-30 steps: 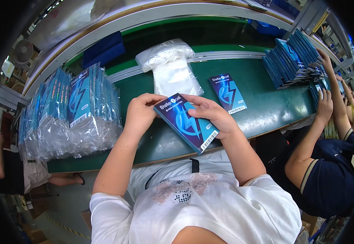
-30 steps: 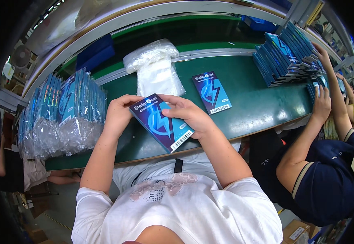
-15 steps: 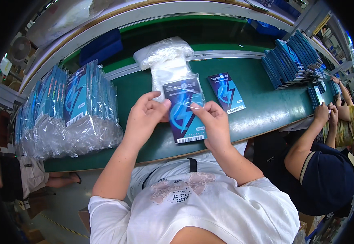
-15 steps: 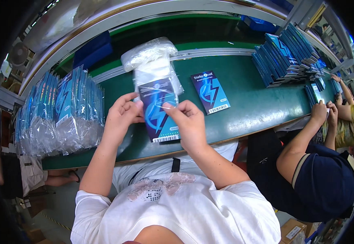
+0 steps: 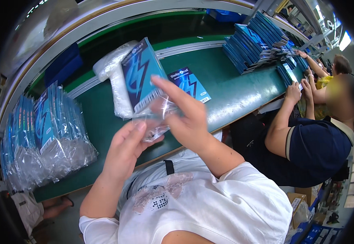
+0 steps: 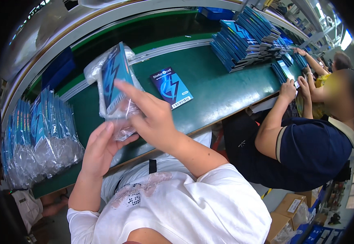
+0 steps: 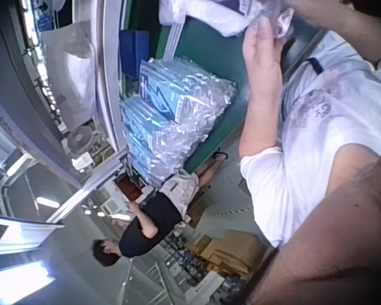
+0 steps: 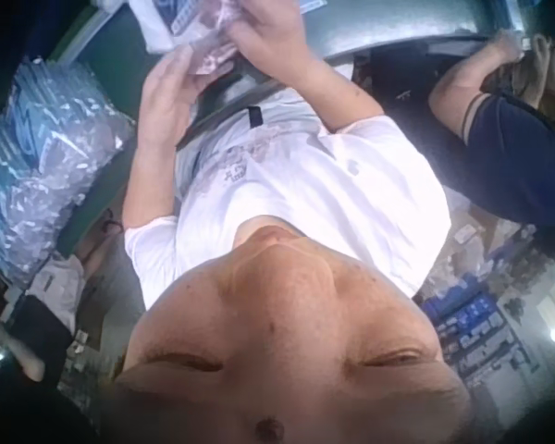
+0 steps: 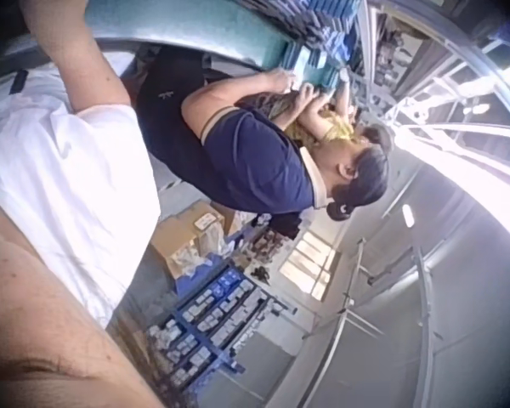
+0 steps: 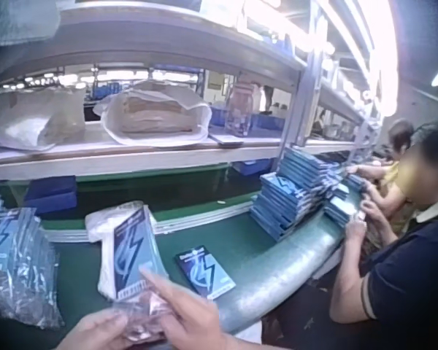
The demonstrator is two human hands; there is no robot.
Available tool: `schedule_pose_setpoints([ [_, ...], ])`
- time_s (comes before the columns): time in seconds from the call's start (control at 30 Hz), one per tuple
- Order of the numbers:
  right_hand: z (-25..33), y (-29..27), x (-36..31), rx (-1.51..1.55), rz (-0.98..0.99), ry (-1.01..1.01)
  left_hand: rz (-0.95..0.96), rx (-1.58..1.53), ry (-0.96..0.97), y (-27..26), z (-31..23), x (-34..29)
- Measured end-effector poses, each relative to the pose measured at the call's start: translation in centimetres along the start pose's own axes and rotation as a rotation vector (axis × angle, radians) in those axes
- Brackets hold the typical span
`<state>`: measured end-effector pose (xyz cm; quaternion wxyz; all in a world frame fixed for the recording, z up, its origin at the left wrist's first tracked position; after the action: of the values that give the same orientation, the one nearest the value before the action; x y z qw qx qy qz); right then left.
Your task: The person repeatedly picks up small blue boxes labeled 'StellarCell' and places them into clear plastic bags. They then move the packaged items to a growing stack on the table. The person also stacks loose boxes into neat piles on the green workbench.
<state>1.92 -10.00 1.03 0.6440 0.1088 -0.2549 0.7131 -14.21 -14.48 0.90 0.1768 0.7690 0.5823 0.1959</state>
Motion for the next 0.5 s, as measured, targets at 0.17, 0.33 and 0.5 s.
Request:
schedule_pose_setpoints([
  [0.17,1.8,-0.9,-0.8,0.092,-0.084,-0.186,0.102,0.035,-0.129,-1.7,-0.1,0.6],
  [0.33,3.3,3.1,-1.9,0.220,0.486,-0.282,-0.078,-0.012,0.059,-0.4,-1.2,-1.2],
  [0.5,2.9,3.0,-1.8,0.522,0.596,-0.304,-0.368,0.324,0.421,0.7,-6.3,-1.2],
])
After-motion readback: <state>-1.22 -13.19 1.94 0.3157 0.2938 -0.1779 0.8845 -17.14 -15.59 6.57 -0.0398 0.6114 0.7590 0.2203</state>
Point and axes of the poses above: each hand's wrist, its own x-axis towards the middle knuckle, its own y-axis out of the palm, z = x × y, the point moved 1 cm from there along x, towards the middle knuckle, and after that the axes turned 14 degrees about y, right-handed, at the moved point
